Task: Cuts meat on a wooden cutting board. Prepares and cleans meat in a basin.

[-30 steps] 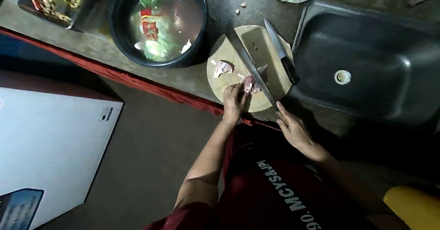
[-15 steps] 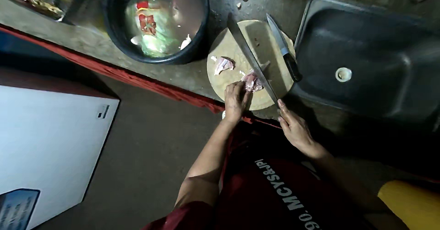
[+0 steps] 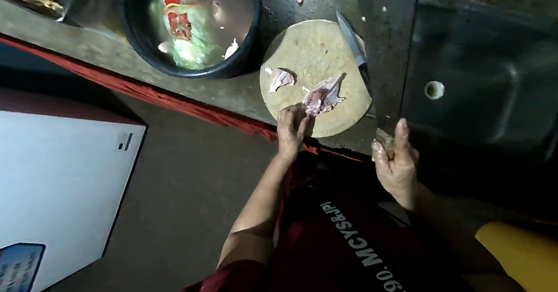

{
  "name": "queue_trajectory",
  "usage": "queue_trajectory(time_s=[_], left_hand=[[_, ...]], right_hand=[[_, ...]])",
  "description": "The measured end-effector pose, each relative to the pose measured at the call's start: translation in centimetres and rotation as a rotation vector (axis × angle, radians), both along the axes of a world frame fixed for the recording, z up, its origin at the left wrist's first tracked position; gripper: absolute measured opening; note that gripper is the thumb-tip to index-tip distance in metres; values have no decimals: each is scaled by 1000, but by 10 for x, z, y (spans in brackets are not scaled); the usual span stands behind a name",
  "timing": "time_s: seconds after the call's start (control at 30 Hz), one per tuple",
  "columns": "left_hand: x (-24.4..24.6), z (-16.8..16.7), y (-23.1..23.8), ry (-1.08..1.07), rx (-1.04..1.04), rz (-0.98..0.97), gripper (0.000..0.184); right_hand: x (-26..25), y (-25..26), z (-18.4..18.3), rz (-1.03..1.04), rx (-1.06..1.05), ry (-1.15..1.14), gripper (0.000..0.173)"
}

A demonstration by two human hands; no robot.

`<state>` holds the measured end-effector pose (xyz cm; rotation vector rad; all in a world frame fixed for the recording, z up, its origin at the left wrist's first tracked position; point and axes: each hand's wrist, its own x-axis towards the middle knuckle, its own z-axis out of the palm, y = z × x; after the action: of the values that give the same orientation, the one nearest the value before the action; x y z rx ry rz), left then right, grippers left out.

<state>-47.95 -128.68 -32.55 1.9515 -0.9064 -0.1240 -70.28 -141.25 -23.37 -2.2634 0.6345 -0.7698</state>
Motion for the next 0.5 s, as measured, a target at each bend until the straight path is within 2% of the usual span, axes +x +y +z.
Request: queue_trajectory(time_s=[0.03,0.13,0.17,0.27,0.37,0.5], left_hand=[[1,-1,3,-11,-3,4,31],[6,1,10,-28,5,23,29],[7,3,9,-31,13,29,29],[9,13,1,-1,69,-9,36],[11,19,-22,9,188,-113,57],[3,9,-46,-51,302,-116,49]], right_hand=[[-4,3,-7,7,7,93,54],[-9,2,-30,139,236,708,59],[-8,-3,-31,176,285,823,61],[-7,-4,-28,200,326,865,64],[-5,-3,-31,191,337,832,63],[-10,-1,-32,195,356,825,64]])
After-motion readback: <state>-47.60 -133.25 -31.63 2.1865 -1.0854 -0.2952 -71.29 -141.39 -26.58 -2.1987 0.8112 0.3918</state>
